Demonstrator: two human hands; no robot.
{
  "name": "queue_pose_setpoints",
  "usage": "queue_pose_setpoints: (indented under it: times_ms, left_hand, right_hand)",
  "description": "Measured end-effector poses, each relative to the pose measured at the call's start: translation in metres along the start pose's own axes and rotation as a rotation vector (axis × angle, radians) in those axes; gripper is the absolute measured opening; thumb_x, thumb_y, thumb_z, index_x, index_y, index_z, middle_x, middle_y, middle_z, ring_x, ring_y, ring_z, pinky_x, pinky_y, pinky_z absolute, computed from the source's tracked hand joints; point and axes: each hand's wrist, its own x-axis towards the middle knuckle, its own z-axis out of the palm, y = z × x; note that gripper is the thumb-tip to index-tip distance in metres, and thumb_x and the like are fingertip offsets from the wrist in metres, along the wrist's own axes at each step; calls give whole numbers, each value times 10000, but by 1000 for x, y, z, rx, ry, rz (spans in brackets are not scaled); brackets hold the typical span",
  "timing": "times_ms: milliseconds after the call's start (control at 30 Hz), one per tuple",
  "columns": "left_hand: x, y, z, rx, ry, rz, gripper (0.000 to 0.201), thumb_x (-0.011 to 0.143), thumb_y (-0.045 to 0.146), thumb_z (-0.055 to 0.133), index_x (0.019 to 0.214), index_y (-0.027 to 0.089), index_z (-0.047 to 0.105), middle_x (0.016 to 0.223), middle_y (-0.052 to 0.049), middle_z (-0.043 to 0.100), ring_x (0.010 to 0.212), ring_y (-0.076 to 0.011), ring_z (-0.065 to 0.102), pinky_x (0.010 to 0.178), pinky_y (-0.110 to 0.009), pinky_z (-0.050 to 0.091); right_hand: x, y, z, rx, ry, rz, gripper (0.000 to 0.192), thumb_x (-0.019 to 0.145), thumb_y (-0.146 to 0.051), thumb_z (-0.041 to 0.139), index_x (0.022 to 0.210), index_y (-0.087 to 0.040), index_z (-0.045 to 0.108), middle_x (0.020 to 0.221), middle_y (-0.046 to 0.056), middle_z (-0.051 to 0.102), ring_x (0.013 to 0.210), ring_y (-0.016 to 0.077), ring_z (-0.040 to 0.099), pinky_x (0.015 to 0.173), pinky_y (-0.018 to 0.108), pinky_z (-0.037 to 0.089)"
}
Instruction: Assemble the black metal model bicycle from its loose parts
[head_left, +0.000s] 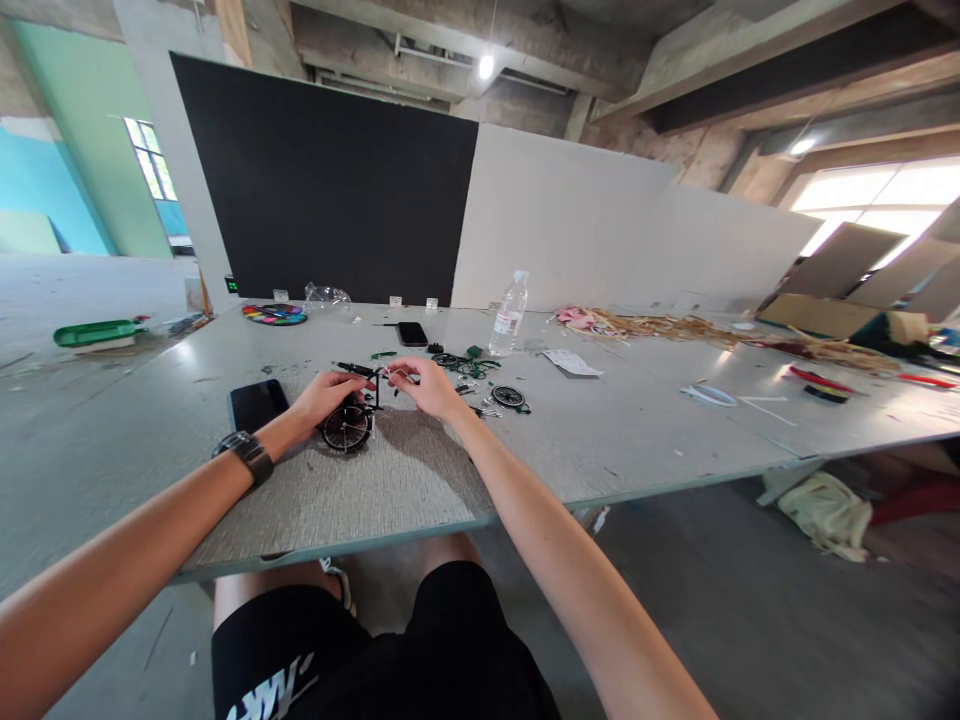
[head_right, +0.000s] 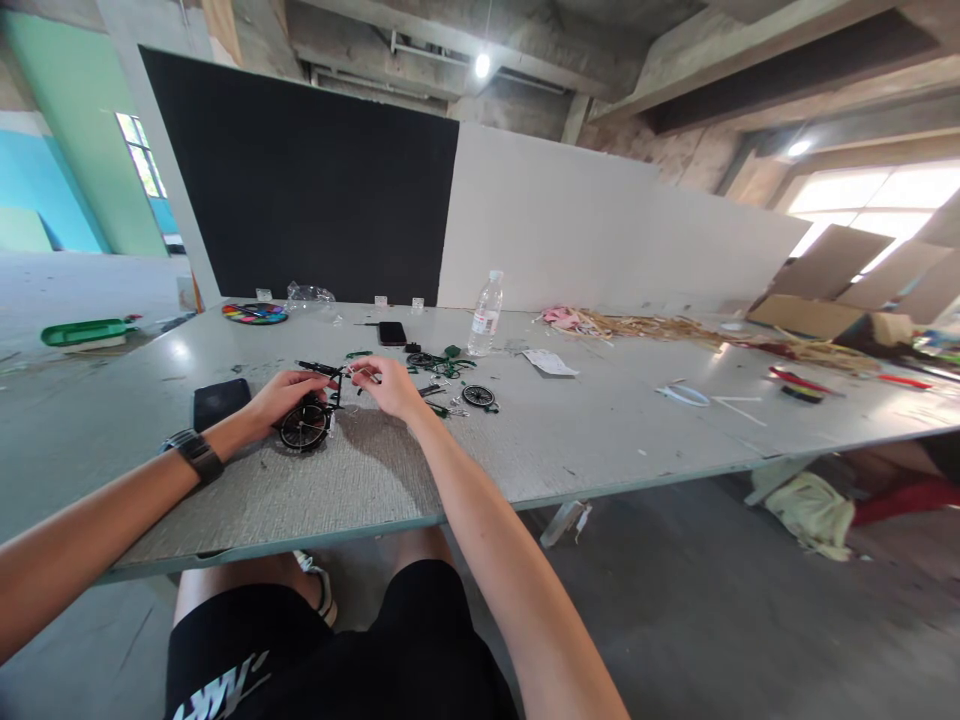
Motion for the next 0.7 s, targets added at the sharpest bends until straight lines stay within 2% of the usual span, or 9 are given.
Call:
queue_pose_setpoints:
  times_ms: [700]
  left_hand:
    - [0,0,-1,22,-39,6,485,732,545,725,986,136,782,769,-46,682,616,-163,628,585,-277,500]
  right_hand:
    - [-1,-6,-1,6,-47,51,232,960,-289,617,1134,-150,680,934,83,759,852,168,692,735,273,536]
